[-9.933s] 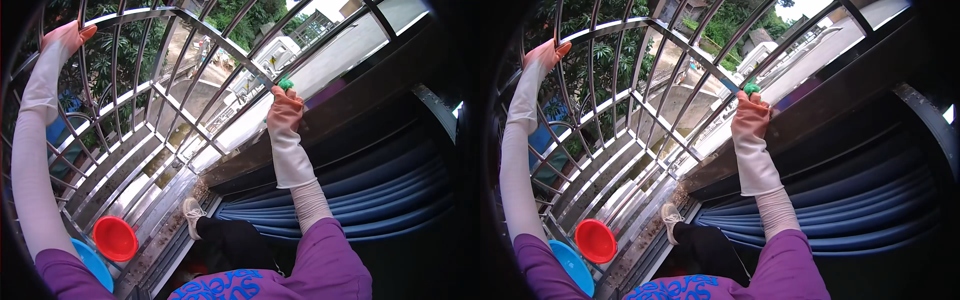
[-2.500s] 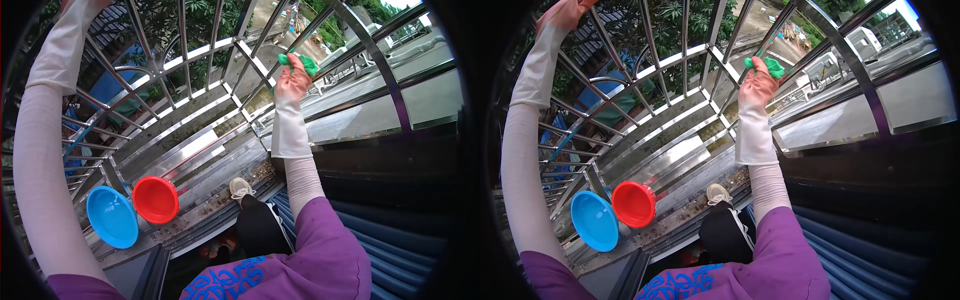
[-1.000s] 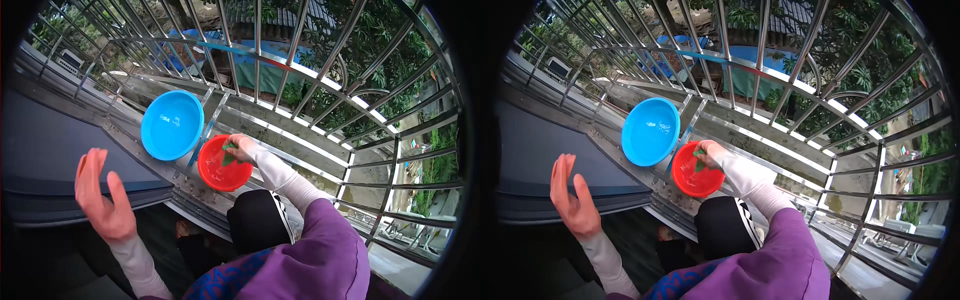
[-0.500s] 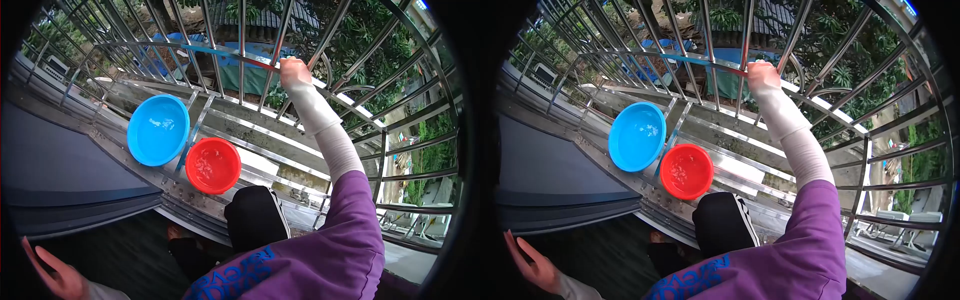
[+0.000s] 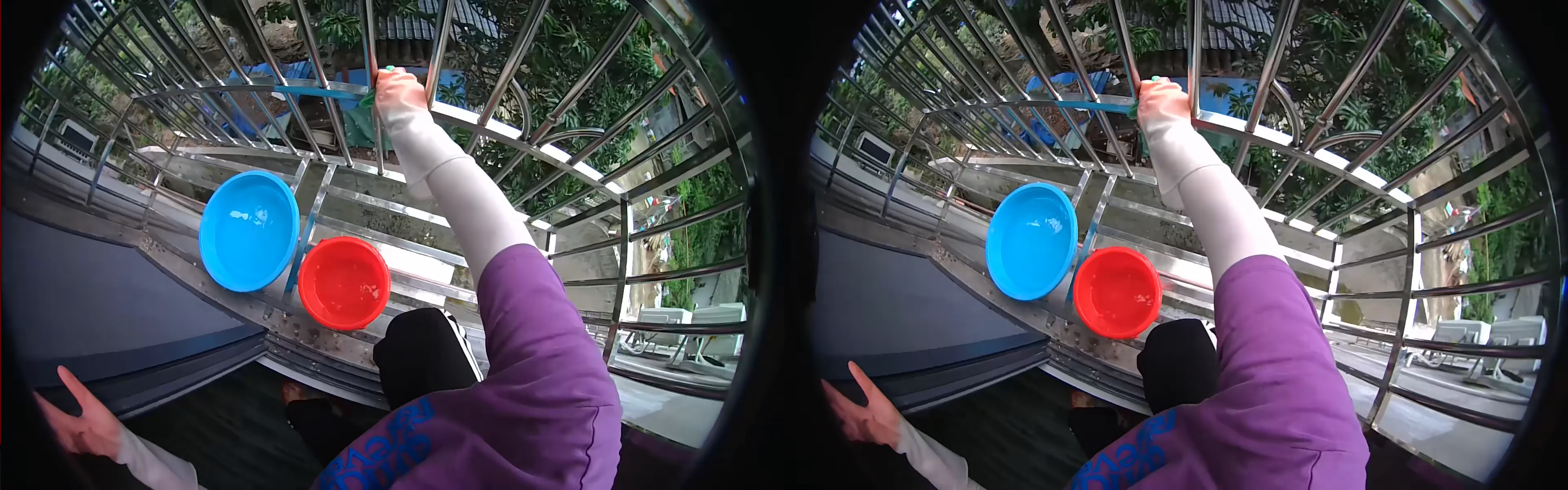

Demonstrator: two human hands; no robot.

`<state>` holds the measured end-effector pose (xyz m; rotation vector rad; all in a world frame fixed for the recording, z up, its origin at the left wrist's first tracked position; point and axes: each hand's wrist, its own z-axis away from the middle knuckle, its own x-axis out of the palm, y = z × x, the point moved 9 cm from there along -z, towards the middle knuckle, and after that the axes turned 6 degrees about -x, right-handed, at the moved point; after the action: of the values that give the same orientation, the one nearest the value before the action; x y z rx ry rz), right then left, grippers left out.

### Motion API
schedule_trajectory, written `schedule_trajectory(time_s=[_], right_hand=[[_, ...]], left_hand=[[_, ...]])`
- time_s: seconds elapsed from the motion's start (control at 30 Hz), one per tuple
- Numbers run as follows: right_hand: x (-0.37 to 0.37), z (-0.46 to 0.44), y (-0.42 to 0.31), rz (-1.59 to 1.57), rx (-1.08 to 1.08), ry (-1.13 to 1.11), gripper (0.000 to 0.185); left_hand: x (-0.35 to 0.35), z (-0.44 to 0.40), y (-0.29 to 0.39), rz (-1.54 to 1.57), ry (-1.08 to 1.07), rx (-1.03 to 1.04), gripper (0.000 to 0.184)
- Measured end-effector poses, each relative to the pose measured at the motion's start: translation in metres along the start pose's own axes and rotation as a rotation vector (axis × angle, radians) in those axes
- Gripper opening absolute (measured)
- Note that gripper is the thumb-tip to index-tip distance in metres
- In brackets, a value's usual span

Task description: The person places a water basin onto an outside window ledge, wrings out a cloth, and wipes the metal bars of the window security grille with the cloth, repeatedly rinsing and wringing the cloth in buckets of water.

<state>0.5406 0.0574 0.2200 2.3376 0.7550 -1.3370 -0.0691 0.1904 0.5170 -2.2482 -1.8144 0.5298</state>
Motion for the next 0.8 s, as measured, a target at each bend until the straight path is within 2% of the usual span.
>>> schedule_trajectory(time_s=[0.1,0.13,0.17,0.23,0.27,0.37,0.4,0.43,0.53,0.57,0.63,0.67,0.77,0.8], right_hand=[[-0.012,0.01,-0.005,0.032,-0.179,-0.128,0.009],[0.008,0.012,-0.011,0.133,-0.302,-0.105,0.01],[-0.006,0.022,-0.012,0.098,-0.328,-0.084,0.008],[-0.036,0.043,0.002,-0.167,-0.22,-0.062,0.006],[-0.037,0.052,0.01,-0.146,-0.196,-0.186,0.008],[-0.023,0.089,0.063,-0.254,-0.243,0.129,0.011],[-0.061,0.111,0.083,-0.153,-0.267,0.071,0.013],[-0.067,0.127,0.095,-0.088,-0.391,0.11,0.012],[-0.093,0.18,0.171,0.02,-0.202,0.171,0.009],[-0.102,0.195,0.209,-0.227,0.097,0.207,0.005],[-0.128,0.231,0.254,-0.088,0.203,0.341,0.007],[-0.132,0.255,0.278,0.188,0.163,0.444,0.011],[-0.127,0.33,0.378,0.086,0.818,0.655,0.011],[-0.106,0.35,0.402,-0.064,0.943,0.803,0.015]], left_hand=[[0.01,0.001,-0.001,-0.174,0.059,0.034,0.055],[0.008,-0.001,0.004,-0.203,0.072,0.044,0.055],[0.005,-0.003,0.01,-0.232,0.086,0.055,0.054],[-0.003,-0.003,0.024,-0.394,0.056,0.045,0.051],[-0.011,-0.004,0.034,-0.409,0.048,0.063,0.051],[-0.035,-0.007,0.071,-0.329,0.038,0.127,0.058],[-0.025,-0.002,0.056,-0.279,0.067,0.123,0.068],[-0.024,0.0,0.052,-0.242,0.086,0.132,0.068],[-0.025,0.004,0.051,-0.207,0.138,0.164,0.073],[-0.026,0.003,0.051,-0.167,0.118,0.142,0.072],[-0.029,0.0,0.053,-0.084,0.073,0.107,0.072],[-0.026,0.002,0.05,-0.088,0.075,0.081,0.071],[-0.027,0.003,0.052,-0.123,0.127,0.12,0.072],[-0.025,0.004,0.051,-0.125,0.127,0.12,0.072]])
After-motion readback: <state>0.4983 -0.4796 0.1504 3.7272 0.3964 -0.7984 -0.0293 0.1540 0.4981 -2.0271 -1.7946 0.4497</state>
